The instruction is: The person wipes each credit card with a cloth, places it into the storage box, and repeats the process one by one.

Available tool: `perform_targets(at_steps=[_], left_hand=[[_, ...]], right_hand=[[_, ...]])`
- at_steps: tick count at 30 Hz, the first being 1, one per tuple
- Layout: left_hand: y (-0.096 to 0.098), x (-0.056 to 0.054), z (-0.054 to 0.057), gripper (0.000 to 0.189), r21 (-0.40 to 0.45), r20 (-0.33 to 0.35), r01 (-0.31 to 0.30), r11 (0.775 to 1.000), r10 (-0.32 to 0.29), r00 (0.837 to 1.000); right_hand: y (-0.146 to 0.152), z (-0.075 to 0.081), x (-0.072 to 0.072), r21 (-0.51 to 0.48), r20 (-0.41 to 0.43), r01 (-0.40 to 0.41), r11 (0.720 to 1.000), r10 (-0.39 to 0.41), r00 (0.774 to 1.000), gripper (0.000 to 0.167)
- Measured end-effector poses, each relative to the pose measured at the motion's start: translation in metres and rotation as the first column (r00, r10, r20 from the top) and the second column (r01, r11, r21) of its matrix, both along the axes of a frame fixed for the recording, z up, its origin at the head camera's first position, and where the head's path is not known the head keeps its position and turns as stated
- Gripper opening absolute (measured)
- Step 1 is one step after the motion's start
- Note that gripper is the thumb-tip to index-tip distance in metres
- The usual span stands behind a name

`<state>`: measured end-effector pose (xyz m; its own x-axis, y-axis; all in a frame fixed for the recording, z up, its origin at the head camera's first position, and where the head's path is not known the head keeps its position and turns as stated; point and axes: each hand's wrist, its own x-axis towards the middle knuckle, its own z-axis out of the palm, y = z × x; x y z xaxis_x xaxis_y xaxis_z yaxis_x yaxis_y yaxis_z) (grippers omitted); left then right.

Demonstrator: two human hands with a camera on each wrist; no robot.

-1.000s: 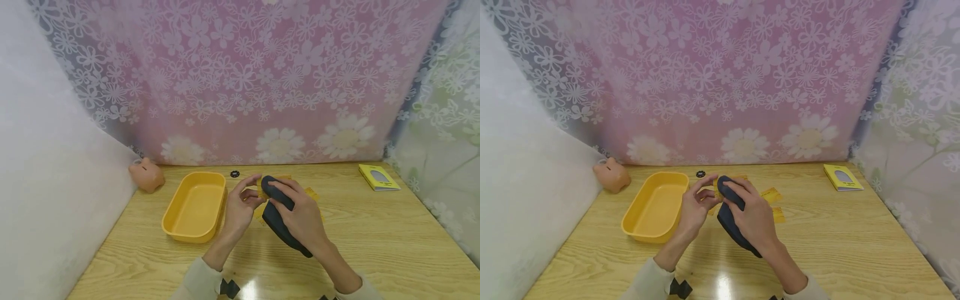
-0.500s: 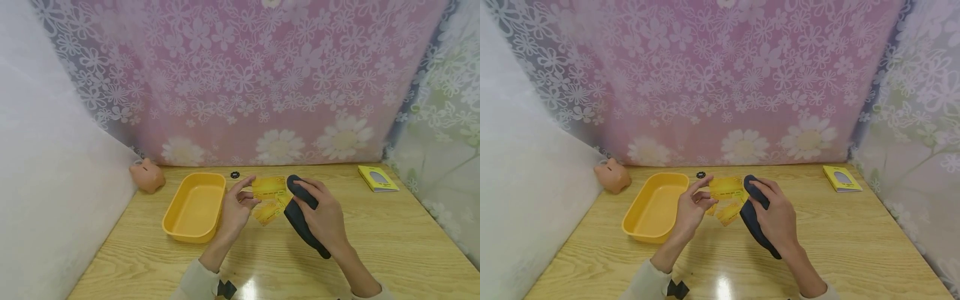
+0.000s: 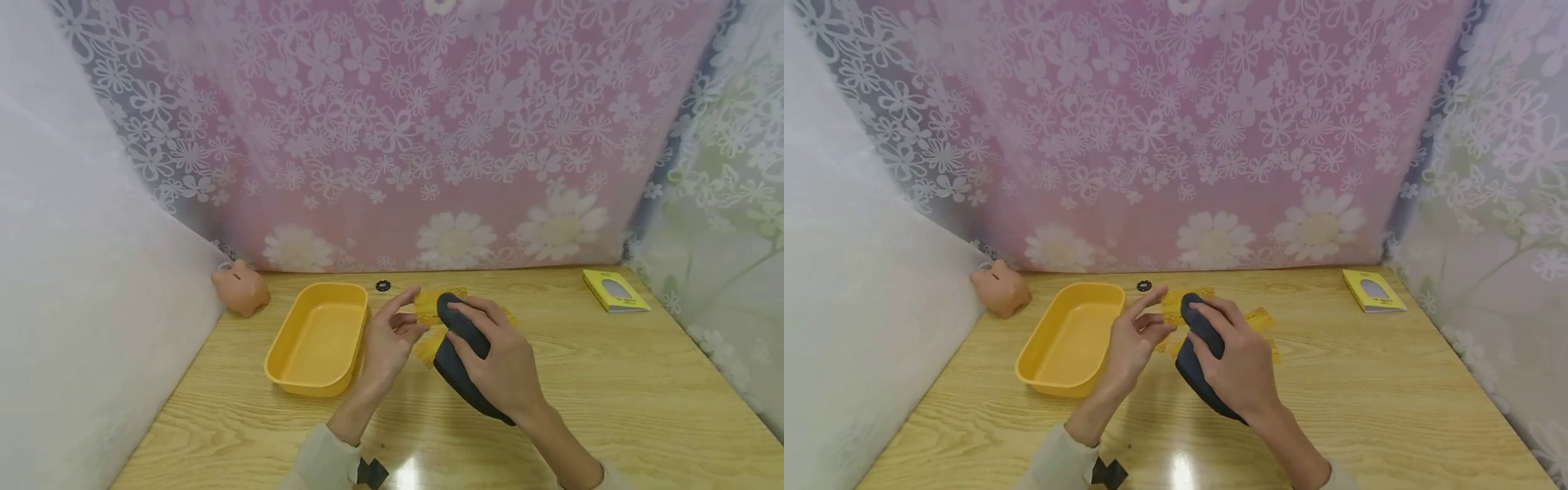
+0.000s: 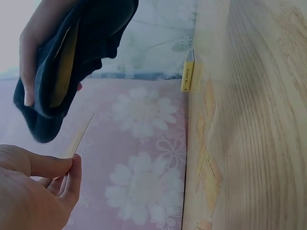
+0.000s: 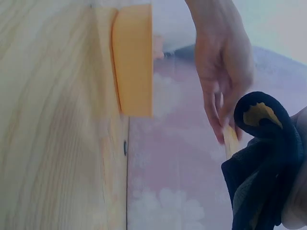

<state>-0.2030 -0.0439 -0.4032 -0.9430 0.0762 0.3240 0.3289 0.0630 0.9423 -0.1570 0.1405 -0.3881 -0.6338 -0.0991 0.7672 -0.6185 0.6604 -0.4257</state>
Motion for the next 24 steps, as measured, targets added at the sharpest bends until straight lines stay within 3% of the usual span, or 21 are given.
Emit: perform_targets(at_steps=[12,24], left_hand=[[0.0,0.001,-0.001,0.059,0.036,-0.01,0.079,0.996,-0.079,0.997],[-0.001,0.005,-0.003,0.061,0.14,0.029,0.132,0.981,-0.137,0.99]], right_hand=[[-0.021,-0.009,-0.012,0.05,0.034,-0.085,0.995,0.083,0.996,0.047],[-0.007,-0.012,-0.015,0.023,-0.001,0.001,1.0,-0.001,1.0,0.051]])
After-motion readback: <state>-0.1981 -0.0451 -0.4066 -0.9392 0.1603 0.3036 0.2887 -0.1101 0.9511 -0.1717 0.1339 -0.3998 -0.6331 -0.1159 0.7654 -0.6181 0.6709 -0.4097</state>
